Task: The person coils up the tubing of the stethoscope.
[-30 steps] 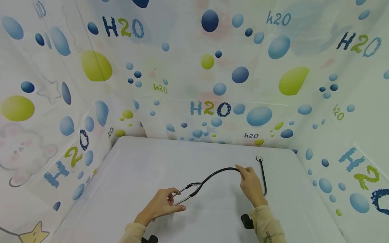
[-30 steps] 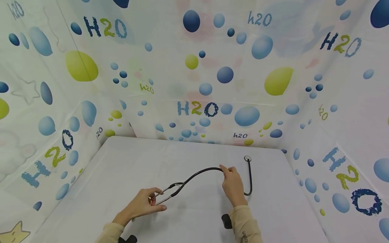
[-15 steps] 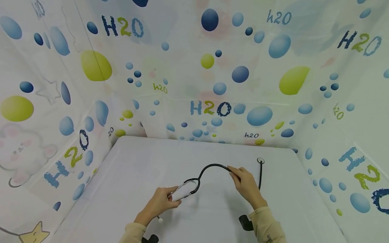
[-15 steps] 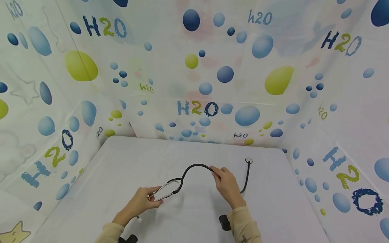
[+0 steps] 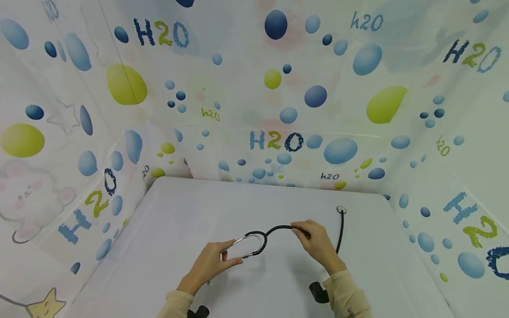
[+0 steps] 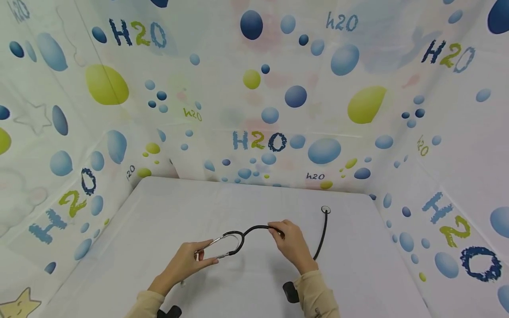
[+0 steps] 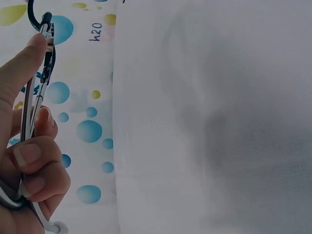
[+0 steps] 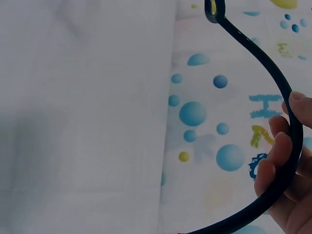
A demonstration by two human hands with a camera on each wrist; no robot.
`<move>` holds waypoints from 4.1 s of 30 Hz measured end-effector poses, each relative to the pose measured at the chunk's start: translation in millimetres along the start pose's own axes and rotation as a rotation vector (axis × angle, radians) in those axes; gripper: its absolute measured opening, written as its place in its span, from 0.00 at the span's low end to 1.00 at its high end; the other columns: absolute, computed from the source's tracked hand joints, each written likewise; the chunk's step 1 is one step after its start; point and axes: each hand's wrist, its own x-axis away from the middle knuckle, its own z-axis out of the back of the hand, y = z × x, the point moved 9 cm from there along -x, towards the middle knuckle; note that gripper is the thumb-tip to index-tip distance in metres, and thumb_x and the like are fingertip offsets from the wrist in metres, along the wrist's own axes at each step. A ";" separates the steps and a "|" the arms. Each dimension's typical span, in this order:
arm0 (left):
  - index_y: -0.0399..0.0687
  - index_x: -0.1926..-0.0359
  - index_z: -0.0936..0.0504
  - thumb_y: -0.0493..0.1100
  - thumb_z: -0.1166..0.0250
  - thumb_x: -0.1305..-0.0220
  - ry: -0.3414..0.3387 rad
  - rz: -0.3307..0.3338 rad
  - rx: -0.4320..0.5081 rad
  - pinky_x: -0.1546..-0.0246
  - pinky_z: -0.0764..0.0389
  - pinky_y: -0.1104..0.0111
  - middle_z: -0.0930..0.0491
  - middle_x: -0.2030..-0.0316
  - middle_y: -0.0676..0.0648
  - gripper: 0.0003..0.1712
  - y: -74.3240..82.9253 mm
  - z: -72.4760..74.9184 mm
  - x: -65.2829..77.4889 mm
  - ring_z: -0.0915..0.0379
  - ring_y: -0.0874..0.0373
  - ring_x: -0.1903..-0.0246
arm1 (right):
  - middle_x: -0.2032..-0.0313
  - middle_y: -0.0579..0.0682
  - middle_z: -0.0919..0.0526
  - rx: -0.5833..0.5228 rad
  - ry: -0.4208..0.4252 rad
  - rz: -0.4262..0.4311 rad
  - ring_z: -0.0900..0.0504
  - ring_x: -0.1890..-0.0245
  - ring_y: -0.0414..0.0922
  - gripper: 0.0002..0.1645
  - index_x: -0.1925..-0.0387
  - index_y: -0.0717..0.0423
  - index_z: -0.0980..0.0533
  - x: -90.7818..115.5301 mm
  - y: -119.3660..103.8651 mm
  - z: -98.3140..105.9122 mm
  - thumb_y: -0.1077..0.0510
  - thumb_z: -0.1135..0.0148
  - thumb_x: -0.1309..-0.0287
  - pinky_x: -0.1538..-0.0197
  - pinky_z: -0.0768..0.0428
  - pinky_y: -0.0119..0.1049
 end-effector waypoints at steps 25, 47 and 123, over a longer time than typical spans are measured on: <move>0.45 0.60 0.16 0.57 0.25 0.56 -0.010 -0.232 -0.229 0.83 0.39 0.78 0.32 0.84 0.60 0.26 43.8 -8.4 1.5 0.44 0.71 0.83 | 0.67 0.47 0.22 -0.137 -0.471 0.190 0.25 0.68 0.38 0.07 0.62 0.58 0.19 -15.5 -72.9 -56.5 0.62 0.40 0.40 0.65 0.24 0.31; 0.45 0.61 0.15 0.56 0.25 0.56 0.075 -0.288 -0.143 0.82 0.43 0.80 0.39 0.84 0.63 0.25 54.5 2.1 0.2 0.50 0.73 0.82 | 0.65 0.54 0.15 -0.284 -0.439 -0.074 0.20 0.71 0.36 0.11 0.59 0.63 0.18 -10.1 -31.2 -76.3 0.60 0.40 0.40 0.68 0.22 0.28; 0.52 0.90 0.34 0.61 0.27 0.57 0.354 0.120 -0.153 0.88 0.43 0.75 0.37 0.91 0.59 0.28 33.1 39.7 -8.0 0.46 0.68 0.89 | 0.77 0.49 0.19 -0.185 0.069 -0.034 0.24 0.83 0.33 0.09 0.71 0.62 0.21 34.5 -43.3 -74.8 0.75 0.34 0.55 0.81 0.30 0.20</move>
